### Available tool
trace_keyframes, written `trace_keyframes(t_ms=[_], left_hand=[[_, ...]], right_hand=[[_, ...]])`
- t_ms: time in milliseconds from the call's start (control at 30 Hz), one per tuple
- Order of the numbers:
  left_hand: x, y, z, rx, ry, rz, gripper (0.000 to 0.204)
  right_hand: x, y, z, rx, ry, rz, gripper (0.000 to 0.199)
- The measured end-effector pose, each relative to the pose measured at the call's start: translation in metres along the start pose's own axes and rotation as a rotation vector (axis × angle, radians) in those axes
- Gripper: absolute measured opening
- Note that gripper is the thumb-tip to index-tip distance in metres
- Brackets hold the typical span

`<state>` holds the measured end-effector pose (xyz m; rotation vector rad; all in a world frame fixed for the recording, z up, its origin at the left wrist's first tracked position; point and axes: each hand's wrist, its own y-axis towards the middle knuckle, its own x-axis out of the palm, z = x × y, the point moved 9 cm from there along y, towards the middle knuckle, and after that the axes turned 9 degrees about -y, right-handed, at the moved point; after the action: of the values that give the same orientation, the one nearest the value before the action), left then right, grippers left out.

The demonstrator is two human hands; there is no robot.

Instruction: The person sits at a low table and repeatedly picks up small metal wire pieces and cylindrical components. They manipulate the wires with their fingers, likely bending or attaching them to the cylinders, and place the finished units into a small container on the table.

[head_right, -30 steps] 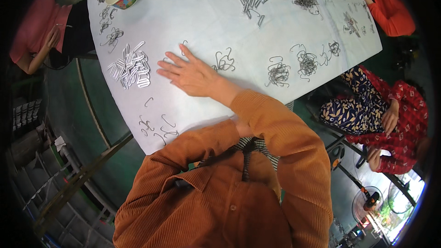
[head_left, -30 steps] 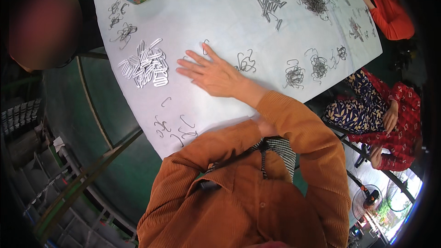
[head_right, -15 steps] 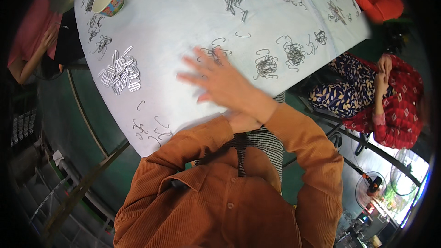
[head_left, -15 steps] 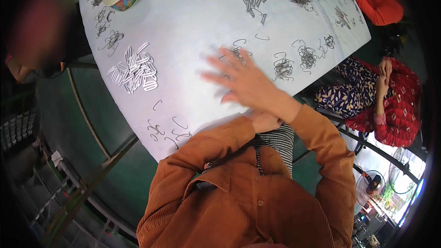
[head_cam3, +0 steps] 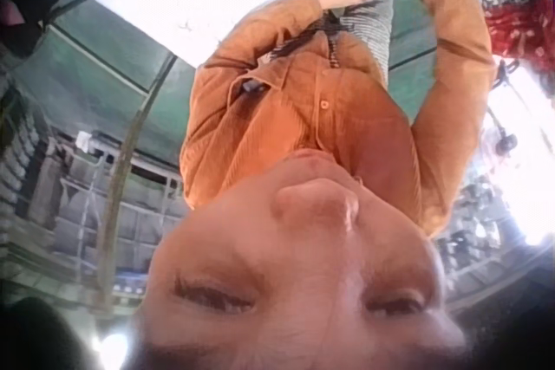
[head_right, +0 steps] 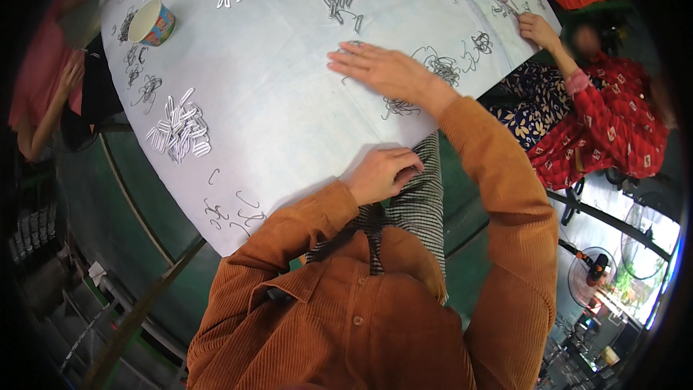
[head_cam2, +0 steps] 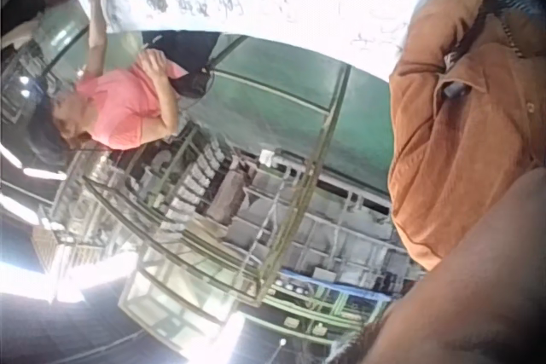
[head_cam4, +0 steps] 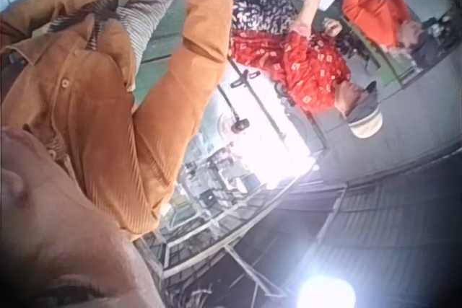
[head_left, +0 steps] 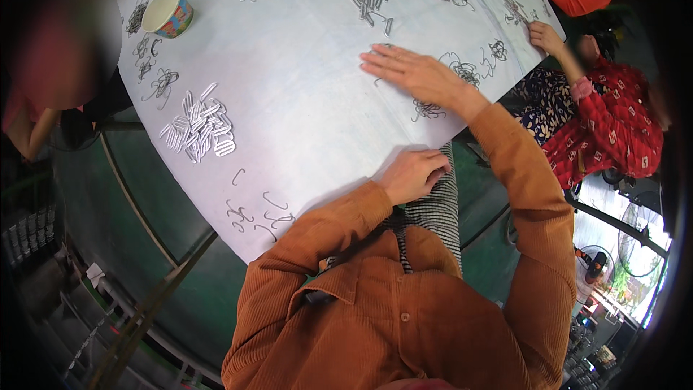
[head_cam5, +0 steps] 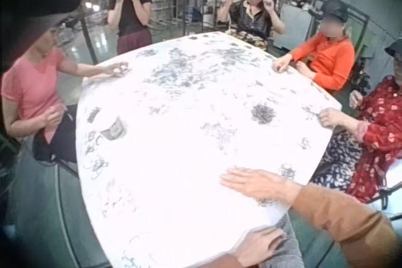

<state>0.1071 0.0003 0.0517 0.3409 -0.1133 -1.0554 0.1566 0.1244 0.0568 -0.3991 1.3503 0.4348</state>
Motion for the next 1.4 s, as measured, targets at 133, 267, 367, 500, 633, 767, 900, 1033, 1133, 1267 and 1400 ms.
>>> trace_keyframes(t_ms=[133, 267, 367, 500, 633, 767, 900, 1033, 1133, 1267, 1400], left_hand=[[-0.003, 0.000, 0.000, -0.044, -0.018, -0.011, 0.014], [-0.001, 0.001, -0.001, -0.064, 0.014, -0.036, 0.013], [-0.001, 0.002, -0.002, -0.089, -0.004, -0.034, 0.013], [0.000, 0.003, -0.002, -0.062, 0.001, -0.018, 0.013], [-0.001, 0.001, -0.002, -0.087, -0.001, -0.013, 0.014], [-0.002, 0.004, 0.000, -0.064, 0.021, -0.027, 0.014], [-0.003, 0.001, -0.001, -0.070, -0.013, 0.001, 0.013], [-0.005, 0.002, 0.001, -0.054, -0.003, 0.002, 0.014], [-0.003, 0.003, 0.001, -0.068, -0.037, 0.002, 0.014], [-0.002, 0.000, -0.001, -0.079, -0.023, -0.001, 0.015], [-0.003, 0.004, 0.001, -0.073, 0.012, -0.024, 0.012]], right_hand=[[-0.011, -0.016, 0.060, 0.101, -0.021, 0.077, 0.054], [-0.028, -0.036, 0.113, 0.522, 0.534, 0.307, 0.032], [-0.004, -0.024, 0.094, 0.683, 1.304, 0.103, 0.027], [0.062, -0.027, 0.116, 0.950, 1.465, -0.073, 0.029], [0.060, -0.054, 0.184, 1.283, 1.457, 0.482, 0.026], [0.042, -0.015, 0.143, 0.970, 1.156, 0.050, 0.023], [0.013, 0.015, 0.112, 0.726, 0.485, 0.161, 0.028], [0.008, 0.024, 0.111, 0.737, 0.546, 0.045, 0.021], [0.016, 0.025, 0.122, 0.789, 0.625, 0.037, 0.017], [0.026, 0.039, 0.126, 0.900, 0.545, 0.050, 0.016], [0.029, 0.056, 0.120, 0.771, 0.321, -0.138, 0.013]])
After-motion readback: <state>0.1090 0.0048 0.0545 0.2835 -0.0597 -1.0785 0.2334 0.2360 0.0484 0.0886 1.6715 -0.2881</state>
